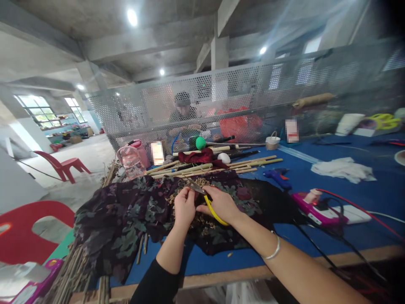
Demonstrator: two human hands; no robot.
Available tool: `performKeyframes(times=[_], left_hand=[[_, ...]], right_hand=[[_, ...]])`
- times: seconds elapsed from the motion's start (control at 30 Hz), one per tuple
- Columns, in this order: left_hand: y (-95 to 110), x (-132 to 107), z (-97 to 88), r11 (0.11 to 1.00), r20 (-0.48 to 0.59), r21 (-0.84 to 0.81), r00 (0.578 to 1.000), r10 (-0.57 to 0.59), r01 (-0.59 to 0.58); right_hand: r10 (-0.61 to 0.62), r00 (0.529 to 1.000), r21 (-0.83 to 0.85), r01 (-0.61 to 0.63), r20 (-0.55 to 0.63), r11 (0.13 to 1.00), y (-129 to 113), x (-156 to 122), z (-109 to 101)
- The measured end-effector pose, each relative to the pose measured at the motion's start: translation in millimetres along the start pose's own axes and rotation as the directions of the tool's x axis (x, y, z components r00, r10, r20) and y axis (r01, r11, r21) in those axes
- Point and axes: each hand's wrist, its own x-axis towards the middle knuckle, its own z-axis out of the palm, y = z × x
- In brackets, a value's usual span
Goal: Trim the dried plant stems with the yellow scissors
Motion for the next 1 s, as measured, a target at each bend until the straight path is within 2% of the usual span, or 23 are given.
performKeyframes(times=[0.27, 0.57, 0.8, 1.0], left_hand=[[-10.7, -0.1, 0.4, 0.999, 0.04, 0.034, 0.998, 0.038, -0.039], [-3.9, -3.1, -5.4, 0.944, -0.012, 0.289, 0.985, 0.172, -0.162], [-7.4, -2.0, -3.4, 0.951, -0.019, 0.274, 0.988, 0.151, -0.141], [-9.5, -0.1, -3.1, 0.953, -0.009, 0.263, 0.987, 0.16, -0.152]], right_hand=[[-0.033, 0.999, 0.026, 0.034, -0.043, 0.999, 1.2, -0.4, 0.8], [0.028, 1.0, 0.092, -0.029, 0.009, 0.995, 4.6, -1.0, 1.1], [0.073, 0.997, 0.033, -0.074, 0.033, 0.997, 3.8, -0.9, 2.4], [0.067, 0.997, -0.015, -0.066, 0.038, 0.998, 0.2, -1.1, 0.8]])
